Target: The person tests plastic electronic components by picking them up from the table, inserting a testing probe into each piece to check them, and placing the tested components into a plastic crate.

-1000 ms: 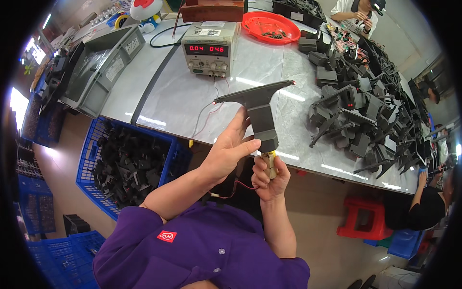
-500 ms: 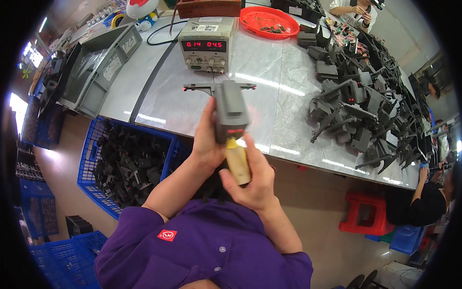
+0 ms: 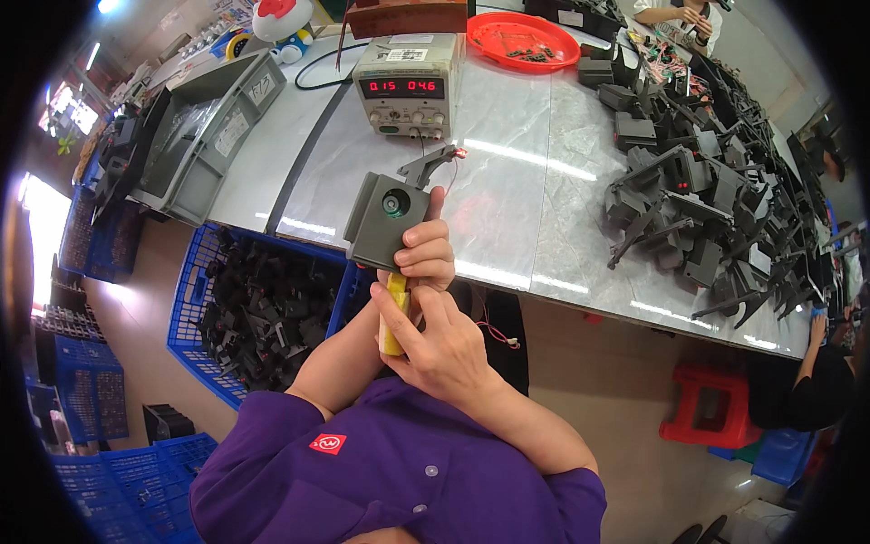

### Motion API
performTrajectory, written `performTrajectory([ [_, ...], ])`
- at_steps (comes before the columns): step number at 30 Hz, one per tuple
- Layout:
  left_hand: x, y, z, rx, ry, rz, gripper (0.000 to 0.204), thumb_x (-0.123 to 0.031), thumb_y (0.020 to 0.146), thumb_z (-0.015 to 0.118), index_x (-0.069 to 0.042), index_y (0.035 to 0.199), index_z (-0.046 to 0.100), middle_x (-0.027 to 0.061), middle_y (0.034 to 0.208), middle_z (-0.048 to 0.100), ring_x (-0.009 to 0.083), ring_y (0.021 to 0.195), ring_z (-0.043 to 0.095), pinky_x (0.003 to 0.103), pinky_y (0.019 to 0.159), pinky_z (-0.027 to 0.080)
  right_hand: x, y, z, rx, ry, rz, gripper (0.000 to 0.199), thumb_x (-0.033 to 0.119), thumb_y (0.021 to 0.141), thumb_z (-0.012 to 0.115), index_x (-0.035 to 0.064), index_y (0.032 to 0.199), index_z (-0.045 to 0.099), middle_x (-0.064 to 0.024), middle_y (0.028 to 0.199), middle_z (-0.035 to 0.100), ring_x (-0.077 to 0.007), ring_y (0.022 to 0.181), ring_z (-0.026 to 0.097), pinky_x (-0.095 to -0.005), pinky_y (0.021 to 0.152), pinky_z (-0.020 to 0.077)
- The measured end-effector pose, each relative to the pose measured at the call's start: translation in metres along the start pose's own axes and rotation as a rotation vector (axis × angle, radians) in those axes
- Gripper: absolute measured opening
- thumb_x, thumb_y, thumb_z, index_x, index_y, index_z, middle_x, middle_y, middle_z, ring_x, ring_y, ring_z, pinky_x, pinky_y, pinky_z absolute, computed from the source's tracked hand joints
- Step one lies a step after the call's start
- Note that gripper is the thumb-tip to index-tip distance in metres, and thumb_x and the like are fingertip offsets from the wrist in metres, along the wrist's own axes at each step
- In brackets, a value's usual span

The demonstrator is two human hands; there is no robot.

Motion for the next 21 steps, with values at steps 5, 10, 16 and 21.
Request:
performTrajectory([
  [5, -0.001, 0.002, 0.025, -0.408, 0.454, 0.234, 0.051, -0.038, 0.089, 0.047, -0.004, 0.126, 0.039, 0.0103, 0.091, 0.053, 0.0178, 0.071, 0.053, 0.029, 0.066, 0.047, -0.003, 0.004, -0.009, -0.151, 0.094, 0.075, 0.058, 0.02, 0.063, 0.073, 0.0042, 0.116, 0.055, -0.0148, 0.09, 0.055, -0.0264, 0.074, 0.058, -0.0323, 0.062, 0.0494],
  [10, 0.027, 0.01, 0.046, -0.684, 1.312, 0.548, 0.064, -0.018, 0.087, 0.056, -0.003, 0.136, 0.017, 0.0114, 0.113, 0.046, 0.0181, 0.098, 0.05, 0.032, 0.087, 0.042, -0.034, -0.023, -0.024, -0.319, 0.46, 0.604, 0.043, 0.017, 0.087, 0.051, -0.0052, 0.123, 0.042, -0.0158, 0.104, 0.058, -0.016, 0.084, 0.056, -0.027, 0.072, 0.0468],
  [16, 0.004, -0.032, 0.079, -0.489, 1.788, 0.689, 0.077, -0.014, 0.075, 0.062, 0.0, 0.139, 0.021, 0.0086, 0.116, 0.045, 0.0165, 0.107, 0.044, 0.029, 0.093, 0.034, -0.011, -0.016, -0.002, -0.107, 0.582, 0.473, 0.034, 0.023, 0.088, 0.045, -0.0012, 0.112, 0.049, -0.0013, 0.069, 0.052, -0.0015, 0.051, 0.035, -0.0146, 0.045, 0.0249],
  [21, -0.036, -0.135, 0.149, -0.417, 2.313, 0.943, 0.083, -0.033, 0.066, 0.07, 0.009, 0.128, 0.035, 0.0146, 0.113, 0.053, 0.0174, 0.095, 0.054, 0.029, 0.076, 0.044, 0.017, -0.005, 0.014, 0.376, 0.762, 0.436, 0.044, 0.032, 0.083, 0.057, -0.006, 0.105, 0.054, -0.0101, 0.089, 0.06, -0.0113, 0.07, 0.054, -0.02, 0.06, 0.0414],
])
Point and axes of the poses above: each hand's wrist, its own y-axis towards the middle knuckle, its own z-axis out of the palm, x = y × z, the point moved 2 cm from there along y, towards the middle knuckle
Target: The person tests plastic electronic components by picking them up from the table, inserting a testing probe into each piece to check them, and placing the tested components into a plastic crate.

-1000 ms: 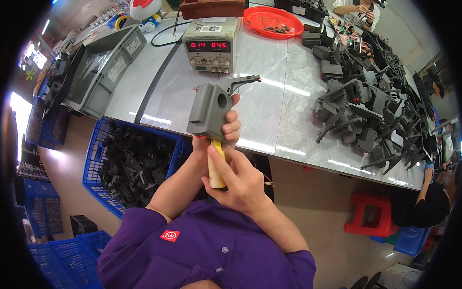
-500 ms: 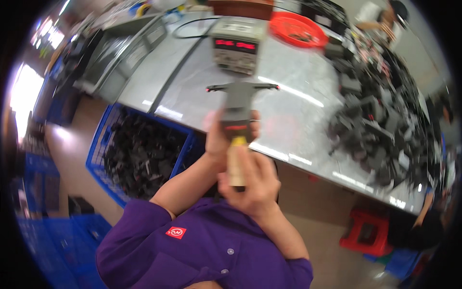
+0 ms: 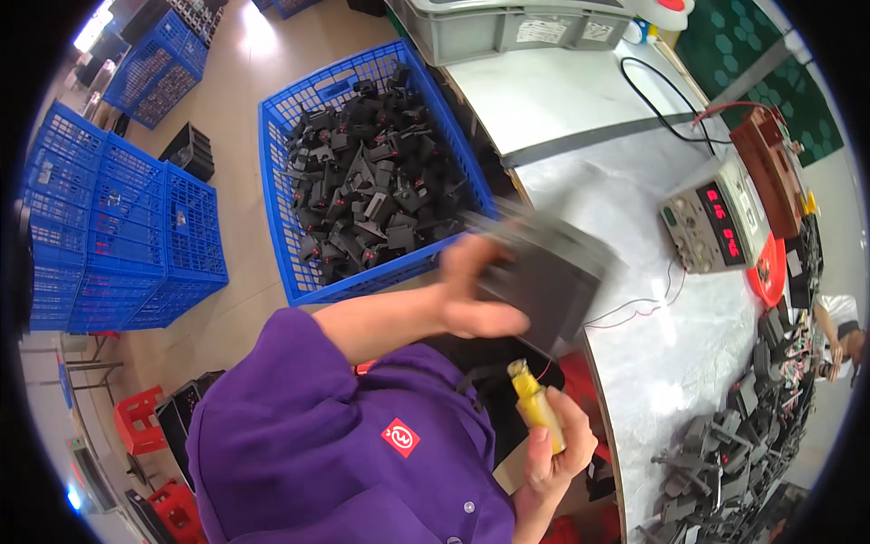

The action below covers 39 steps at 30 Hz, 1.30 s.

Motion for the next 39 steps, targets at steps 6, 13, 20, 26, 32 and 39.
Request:
performTrajectory([
  [6, 0.06, -0.07, -0.144, -1.179, -0.148, -0.436, 0.036, -0.024, 0.083, 0.052, -0.009, 0.114, 0.041, 0.0069, 0.093, 0.057, 0.019, 0.078, 0.057, 0.031, 0.055, 0.044, -0.029, 0.004, -0.015, -0.171, 0.051, 0.081, 0.044, 0.033, 0.084, 0.055, -0.0045, 0.108, 0.053, -0.0061, 0.074, 0.057, -0.0044, 0.052, 0.044, -0.015, 0.044, 0.0314],
  [13, 0.222, -0.186, -0.321, -1.221, -0.44, -1.445, 0.027, -0.031, 0.075, 0.055, -0.011, 0.094, 0.055, 0.0111, 0.086, 0.058, 0.0272, 0.07, 0.055, 0.025, 0.047, 0.044, -0.042, -0.003, -0.022, -0.269, 0.169, 0.206, 0.037, 0.026, 0.086, 0.052, -0.0038, 0.108, 0.052, -0.0057, 0.076, 0.057, -0.0028, 0.049, 0.041, -0.0137, 0.039, 0.0262],
  [20, 0.207, -0.041, -0.405, -1.256, -0.01, -0.514, 0.063, -0.025, 0.084, 0.057, -0.009, 0.135, 0.022, 0.0152, 0.108, 0.05, 0.0257, 0.087, 0.058, 0.038, 0.071, 0.051, -0.042, -0.013, -0.019, -0.316, 0.19, 0.225, 0.036, 0.024, 0.086, 0.052, -0.0042, 0.108, 0.051, -0.0084, 0.078, 0.059, -0.0041, 0.048, 0.043, -0.0141, 0.038, 0.028],
  [26, 0.203, -0.005, -0.206, -0.122, 0.028, -1.135, 0.019, -0.018, 0.077, 0.054, -0.001, 0.082, 0.06, 0.0089, 0.069, 0.062, 0.0162, 0.052, 0.053, 0.027, 0.047, 0.042, -0.043, -0.023, -0.025, -0.453, 0.175, 0.283, 0.036, 0.023, 0.085, 0.05, -0.0026, 0.11, 0.052, -0.0065, 0.078, 0.058, -0.0034, 0.05, 0.044, -0.0132, 0.041, 0.0301],
  [32, 0.048, 0.035, 0.029, 1.422, -0.155, -1.194, 0.031, -0.02, 0.089, 0.051, 0.0, 0.112, 0.057, 0.0083, 0.096, 0.064, 0.0142, 0.088, 0.061, 0.025, 0.068, 0.048, -0.054, -0.028, -0.051, -0.258, 0.31, 0.195, 0.03, 0.009, 0.086, 0.053, 0.0003, 0.114, 0.052, -0.0067, 0.092, 0.063, -0.009, 0.074, 0.057, -0.0219, 0.064, 0.0477],
  [39, 0.051, 0.052, 0.261, 1.385, -0.064, -0.639, 0.04, -0.023, 0.084, 0.058, 0.003, 0.114, 0.052, 0.0093, 0.092, 0.061, 0.0139, 0.079, 0.057, 0.027, 0.068, 0.047, -0.067, -0.089, -0.091, -0.695, 0.538, 0.171, 0.033, 0.014, 0.086, 0.05, 0.0004, 0.116, 0.049, -0.0073, 0.085, 0.059, -0.006, 0.064, 0.052, -0.0151, 0.051, 0.038],
])
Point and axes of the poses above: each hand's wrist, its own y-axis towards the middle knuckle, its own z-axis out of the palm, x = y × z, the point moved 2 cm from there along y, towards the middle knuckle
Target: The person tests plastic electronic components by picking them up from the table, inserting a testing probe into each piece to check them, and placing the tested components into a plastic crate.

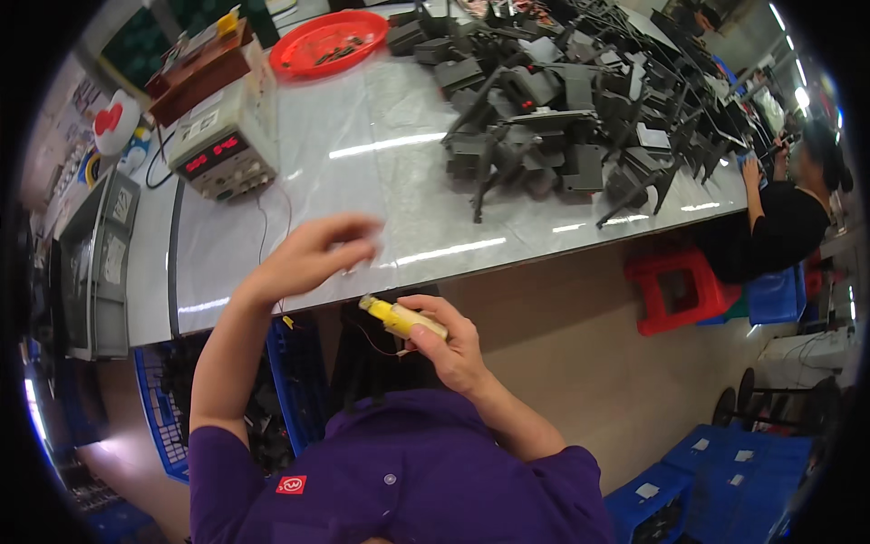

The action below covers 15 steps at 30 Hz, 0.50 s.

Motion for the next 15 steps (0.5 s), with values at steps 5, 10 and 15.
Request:
performTrajectory([
  [5, 0.019, 0.134, 0.029, -0.416, 0.173, -0.039, 0.079, -0.042, 0.078, 0.064, 0.0, 0.134, 0.026, 0.0227, 0.125, 0.041, 0.0303, 0.114, 0.044, 0.036, 0.084, 0.045, 0.005, -0.013, -0.049, -0.367, 0.17, -0.125, 0.032, 0.017, 0.085, 0.046, 0.0005, 0.113, 0.048, -0.0094, 0.073, 0.055, -0.0052, 0.048, 0.039, -0.0152, 0.041, 0.0293],
  [10, 0.013, 0.171, 0.042, -0.46, -0.27, -0.377, 0.082, -0.037, 0.074, 0.068, 0.001, 0.131, 0.023, 0.0189, 0.111, 0.051, 0.0257, 0.096, 0.056, 0.039, 0.072, 0.048, 0.013, -0.017, -0.075, -0.487, 0.17, -0.153, 0.034, 0.022, 0.085, 0.046, 0.0012, 0.111, 0.048, -0.0086, 0.069, 0.054, -0.0044, 0.043, 0.035, -0.0155, 0.038, 0.0261],
  [15, 0.019, 0.125, 0.007, -0.469, -0.474, -0.406, 0.046, -0.022, 0.073, 0.065, -0.004, 0.111, 0.047, 0.0095, 0.095, 0.058, 0.0197, 0.078, 0.058, 0.035, 0.066, 0.046, 0.01, -0.01, -0.079, -0.498, 0.176, -0.161, 0.034, 0.023, 0.086, 0.045, 0.0005, 0.111, 0.048, -0.0081, 0.068, 0.053, -0.004, 0.042, 0.034, -0.0154, 0.037, 0.026],
])
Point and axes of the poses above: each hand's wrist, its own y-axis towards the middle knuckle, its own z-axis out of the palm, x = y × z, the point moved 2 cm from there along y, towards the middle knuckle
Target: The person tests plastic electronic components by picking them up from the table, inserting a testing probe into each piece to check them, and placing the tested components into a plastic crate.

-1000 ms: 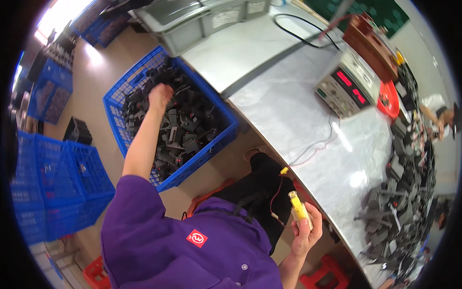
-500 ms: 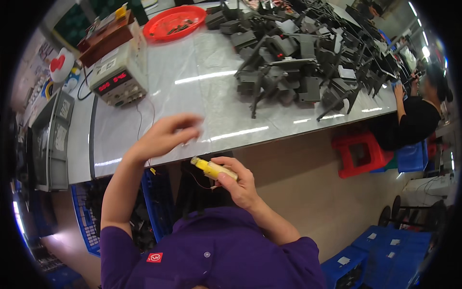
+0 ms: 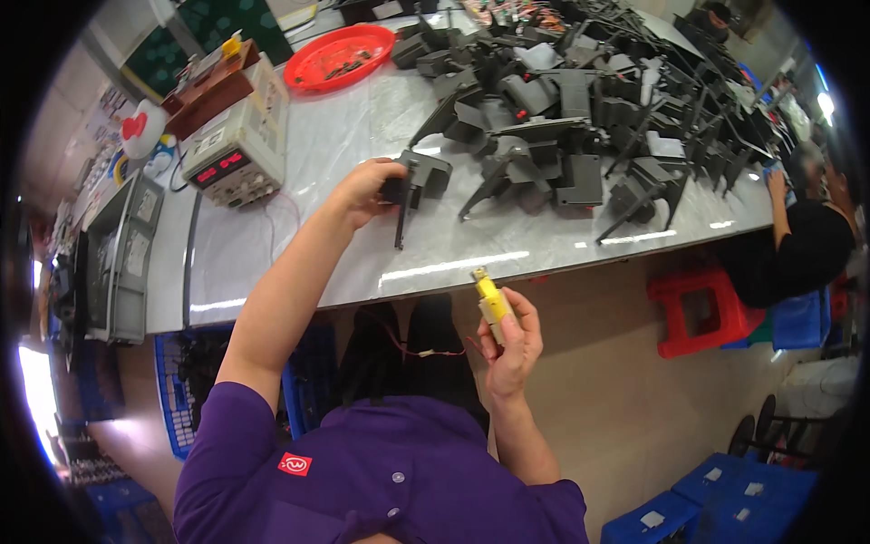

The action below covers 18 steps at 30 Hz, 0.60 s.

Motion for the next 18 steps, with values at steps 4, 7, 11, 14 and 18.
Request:
performTrajectory([
  [4, 0.018, -0.035, -0.067, 0.068, -0.355, -0.023, 0.029, -0.023, 0.078, 0.058, -0.001, 0.097, 0.056, 0.0115, 0.089, 0.062, 0.0218, 0.078, 0.062, 0.037, 0.076, 0.05, -0.008, 0.012, 0.006, 0.03, -0.005, 0.036, 0.036, 0.024, 0.086, 0.045, 0.0004, 0.114, 0.045, -0.0079, 0.072, 0.053, -0.0041, 0.045, 0.036, -0.0147, 0.037, 0.0263],
  [7, 0.042, -0.067, -0.09, 0.214, -0.708, 0.038, 0.029, -0.016, 0.079, 0.056, 0.003, 0.101, 0.055, 0.0157, 0.096, 0.062, 0.0257, 0.09, 0.062, 0.04, 0.083, 0.049, -0.012, 0.011, 0.029, 0.181, 0.048, 0.026, 0.043, 0.017, 0.086, 0.051, 0.0044, 0.124, 0.036, -0.006, 0.081, 0.054, -0.0046, 0.055, 0.045, -0.0145, 0.045, 0.0314],
  [11, 0.06, -0.123, -0.061, 0.046, -0.754, 0.288, 0.035, -0.003, 0.078, 0.057, -0.001, 0.113, 0.052, 0.0112, 0.105, 0.06, 0.0235, 0.096, 0.058, 0.038, 0.091, 0.043, -0.023, -0.009, 0.085, 0.291, 0.051, 0.039, 0.058, 0.019, 0.087, 0.056, 0.0071, 0.132, 0.023, -0.0042, 0.09, 0.051, -0.0058, 0.063, 0.051, -0.014, 0.05, 0.0346],
  [14, 0.07, -0.146, -0.047, 0.033, -0.653, 0.536, 0.054, 0.011, 0.069, 0.062, -0.002, 0.119, 0.047, 0.0074, 0.11, 0.057, 0.0204, 0.105, 0.053, 0.033, 0.093, 0.042, -0.027, -0.015, 0.106, 0.255, 0.076, 0.202, 0.05, 0.02, 0.089, 0.053, 0.0092, 0.13, 0.028, -0.0011, 0.087, 0.05, -0.002, 0.06, 0.048, -0.0133, 0.039, 0.028],
  [18, 0.079, -0.166, -0.056, -0.017, -0.296, 0.694, 0.063, 0.011, 0.066, 0.067, -0.001, 0.122, 0.042, 0.007, 0.118, 0.05, 0.0178, 0.111, 0.048, 0.034, 0.094, 0.04, -0.04, -0.001, 0.113, 0.153, 0.164, 0.323, 0.042, 0.014, 0.087, 0.049, 0.0107, 0.127, 0.035, 0.0002, 0.082, 0.05, -0.0034, 0.058, 0.049, -0.0144, 0.034, 0.0244],
])
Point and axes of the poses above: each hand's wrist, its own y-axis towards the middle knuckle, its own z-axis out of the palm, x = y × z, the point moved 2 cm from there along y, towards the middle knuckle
